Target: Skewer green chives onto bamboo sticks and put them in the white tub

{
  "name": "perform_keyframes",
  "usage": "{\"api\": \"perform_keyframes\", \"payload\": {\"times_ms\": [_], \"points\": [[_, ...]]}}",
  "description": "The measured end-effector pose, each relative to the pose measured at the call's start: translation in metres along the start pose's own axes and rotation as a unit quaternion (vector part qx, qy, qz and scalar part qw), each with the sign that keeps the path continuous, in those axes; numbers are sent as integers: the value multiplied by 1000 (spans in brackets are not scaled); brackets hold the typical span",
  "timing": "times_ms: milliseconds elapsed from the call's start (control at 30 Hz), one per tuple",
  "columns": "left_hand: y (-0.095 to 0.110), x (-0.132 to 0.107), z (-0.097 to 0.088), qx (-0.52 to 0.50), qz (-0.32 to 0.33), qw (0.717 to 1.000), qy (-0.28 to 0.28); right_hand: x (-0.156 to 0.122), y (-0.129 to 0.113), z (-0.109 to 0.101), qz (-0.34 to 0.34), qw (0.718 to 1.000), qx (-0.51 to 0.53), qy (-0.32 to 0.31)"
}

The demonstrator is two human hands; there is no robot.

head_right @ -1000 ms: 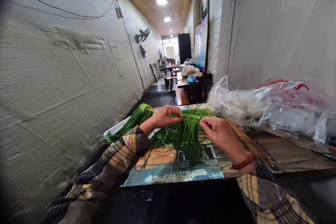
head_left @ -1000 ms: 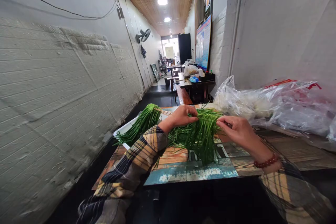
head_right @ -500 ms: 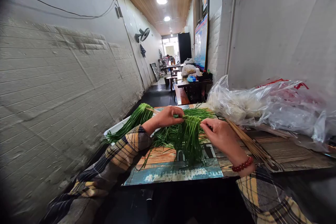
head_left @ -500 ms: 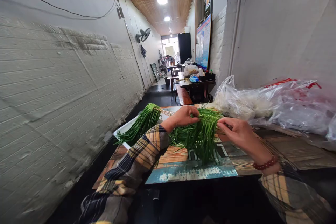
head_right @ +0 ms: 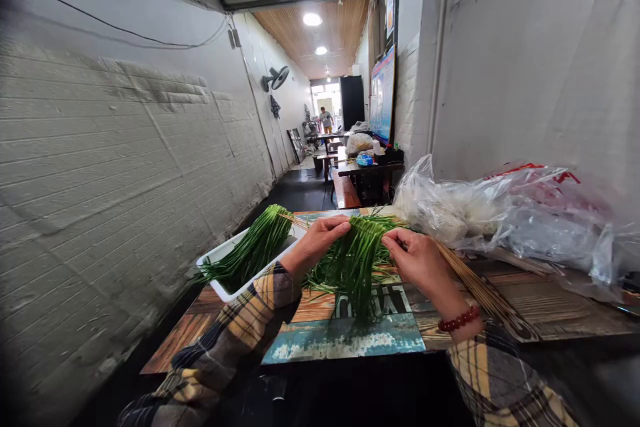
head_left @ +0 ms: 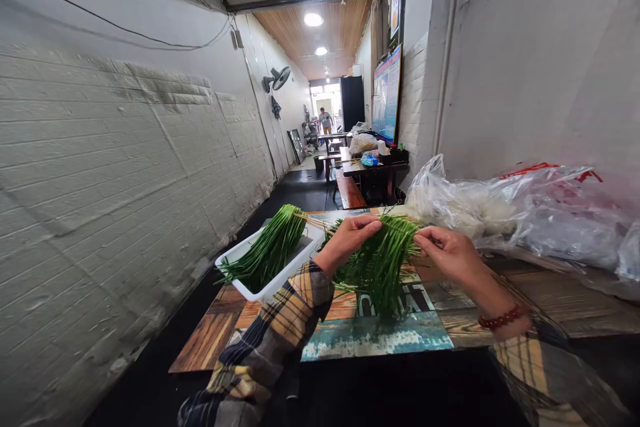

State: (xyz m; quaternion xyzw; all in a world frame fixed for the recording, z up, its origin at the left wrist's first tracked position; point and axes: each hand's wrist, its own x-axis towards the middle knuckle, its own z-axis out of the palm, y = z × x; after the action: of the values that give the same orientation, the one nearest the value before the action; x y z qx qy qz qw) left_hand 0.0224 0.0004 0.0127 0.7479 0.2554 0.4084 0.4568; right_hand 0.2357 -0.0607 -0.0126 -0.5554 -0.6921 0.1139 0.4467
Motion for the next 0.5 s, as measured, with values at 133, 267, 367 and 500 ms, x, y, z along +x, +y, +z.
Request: {"api": "perform_keyframes", "payload": {"times_ms": [133, 267, 367, 500], "points": [[2, 0, 7, -22, -8, 1000, 14, -1, -5, 0, -13, 1000, 6, -1], [3, 0, 6, 36, 17, 999, 4, -4, -8, 0, -14, 1000, -21, 14], [4, 0, 4, 56, 40, 998, -6, -5, -8, 2, -18, 999, -22, 20], [3, -1, 5, 58, 37, 998, -6, -6, -5, 6, -29, 998, -6, 50]]}}
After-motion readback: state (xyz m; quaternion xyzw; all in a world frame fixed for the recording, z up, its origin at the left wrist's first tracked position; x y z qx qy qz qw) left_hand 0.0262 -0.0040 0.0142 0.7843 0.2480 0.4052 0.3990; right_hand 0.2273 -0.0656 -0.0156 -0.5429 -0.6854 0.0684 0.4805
